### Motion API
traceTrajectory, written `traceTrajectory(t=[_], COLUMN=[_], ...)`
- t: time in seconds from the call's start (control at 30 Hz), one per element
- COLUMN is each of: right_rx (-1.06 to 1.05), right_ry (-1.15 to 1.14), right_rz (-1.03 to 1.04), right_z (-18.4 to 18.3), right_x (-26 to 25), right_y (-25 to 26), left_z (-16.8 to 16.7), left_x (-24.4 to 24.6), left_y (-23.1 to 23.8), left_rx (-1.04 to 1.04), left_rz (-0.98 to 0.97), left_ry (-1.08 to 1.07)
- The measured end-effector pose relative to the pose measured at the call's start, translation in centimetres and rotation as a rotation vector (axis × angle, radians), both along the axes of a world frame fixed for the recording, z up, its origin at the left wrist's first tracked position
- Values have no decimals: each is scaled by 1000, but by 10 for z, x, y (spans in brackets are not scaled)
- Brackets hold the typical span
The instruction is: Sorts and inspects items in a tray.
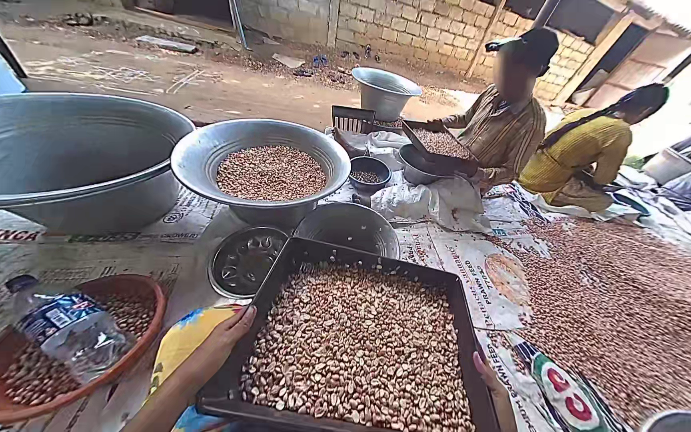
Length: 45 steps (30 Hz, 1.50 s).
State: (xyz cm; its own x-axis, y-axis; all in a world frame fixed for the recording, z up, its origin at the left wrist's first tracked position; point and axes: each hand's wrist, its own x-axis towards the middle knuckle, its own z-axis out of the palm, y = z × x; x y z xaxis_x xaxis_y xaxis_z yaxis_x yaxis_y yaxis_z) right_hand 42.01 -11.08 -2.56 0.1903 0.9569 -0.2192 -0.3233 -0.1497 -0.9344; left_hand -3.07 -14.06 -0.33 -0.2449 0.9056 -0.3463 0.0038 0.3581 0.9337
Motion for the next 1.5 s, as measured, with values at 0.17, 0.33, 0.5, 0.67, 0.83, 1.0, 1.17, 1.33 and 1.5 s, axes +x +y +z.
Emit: traceTrajectory(t=[0.17, 0.33, 0.5, 0.67, 0.83, 1.0, 1.17, 1.33, 1.5], right_rx=[84, -30, -66, 58, -38, -55, 48, -109, -101], right_ry=[33, -17, 30, 41, 15, -24, -50, -149, -128], right_rz=[-74, 23, -41, -84, 43, -34, -39, 12, -10], right_z=[44, -23, 5, 33, -29, 6, 30, -31, 7], right_x=[-11, 5, -1, -7, 4, -4, -4, 9, 1], right_y=[-8, 17, -1, 2, 28, 11, 10, 25, 5], left_z=[43, -7, 19, 42, -4, 16, 33, -18, 7], left_x=[0, 4, 3, 3, 2, 0, -4, 0, 1], left_y=[-3, 21, 5, 8, 29, 12, 13, 28, 12], left_rx=[230, 0, 2, 240, -11, 39, 244, -34, 16], left_rz=[108, -7, 40, 131, 15, 71, 115, 22, 42], left_ry=[159, 89, 189, 229, 168, 193, 269, 120, 160])
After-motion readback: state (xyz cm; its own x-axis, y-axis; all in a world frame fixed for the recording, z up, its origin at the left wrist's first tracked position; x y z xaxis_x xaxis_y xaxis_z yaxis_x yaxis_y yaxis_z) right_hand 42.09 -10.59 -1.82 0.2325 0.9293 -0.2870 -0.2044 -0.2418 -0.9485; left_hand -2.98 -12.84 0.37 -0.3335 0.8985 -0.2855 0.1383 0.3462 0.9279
